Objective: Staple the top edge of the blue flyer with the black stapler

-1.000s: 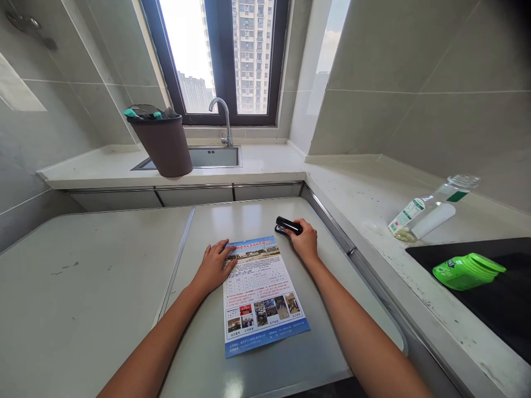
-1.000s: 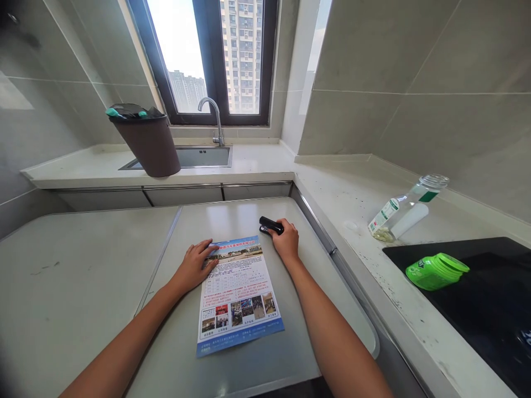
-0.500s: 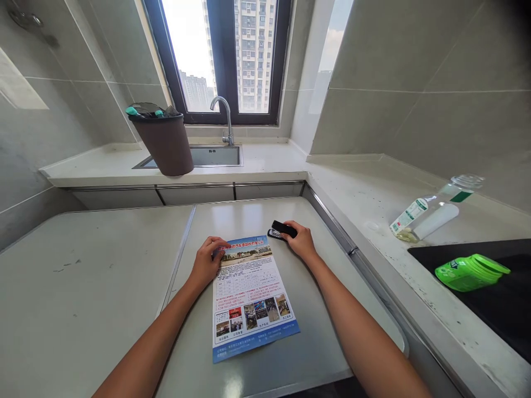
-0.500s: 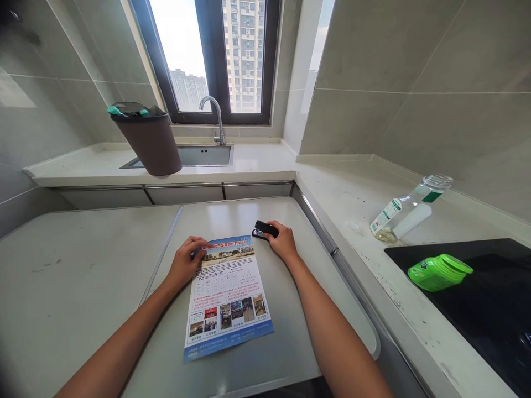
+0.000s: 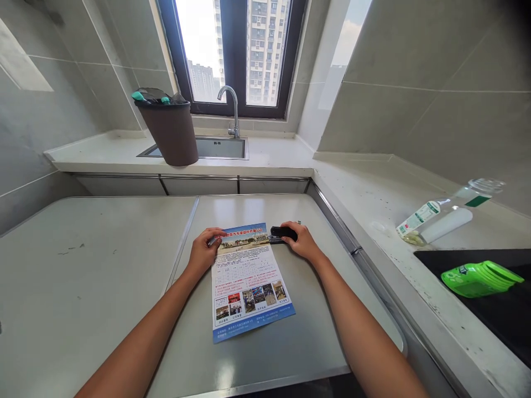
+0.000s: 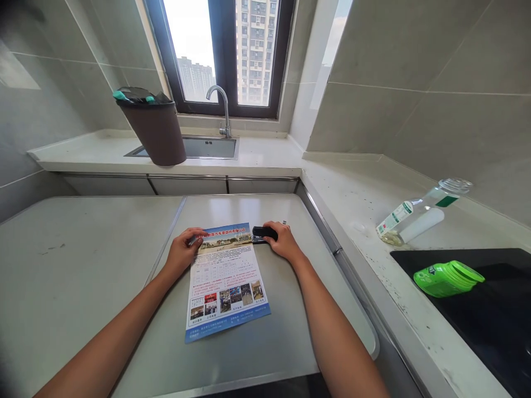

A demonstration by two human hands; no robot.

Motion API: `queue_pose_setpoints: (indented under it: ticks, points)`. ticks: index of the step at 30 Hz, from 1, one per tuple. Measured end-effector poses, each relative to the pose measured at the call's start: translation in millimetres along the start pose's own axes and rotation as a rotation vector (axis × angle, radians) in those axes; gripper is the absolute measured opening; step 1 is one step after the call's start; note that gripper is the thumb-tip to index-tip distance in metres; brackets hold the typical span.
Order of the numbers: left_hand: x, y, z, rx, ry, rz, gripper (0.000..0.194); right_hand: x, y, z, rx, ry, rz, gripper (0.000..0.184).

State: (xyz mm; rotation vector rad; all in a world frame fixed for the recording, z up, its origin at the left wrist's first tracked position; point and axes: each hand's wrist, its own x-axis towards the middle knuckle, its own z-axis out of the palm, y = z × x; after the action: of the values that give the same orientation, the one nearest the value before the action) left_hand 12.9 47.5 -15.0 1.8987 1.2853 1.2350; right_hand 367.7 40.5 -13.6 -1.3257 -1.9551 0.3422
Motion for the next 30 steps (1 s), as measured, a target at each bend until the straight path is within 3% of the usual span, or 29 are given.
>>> queue_pose_setpoints:
  ticks: [8, 30]
  points:
    - [0.3, -4.2, 2.2, 0.016, -0.002, -0.012, 0.021, 0.0, -11.8, 4.9, -0.035, -0.043, -0.101, 0.043]
    - [0.7, -1.2, 5.5, 0.038, -0.003, -0.044, 0.023, 0.6, -16.6, 13.3, -0.220, -0.096, -0.106, 0.047]
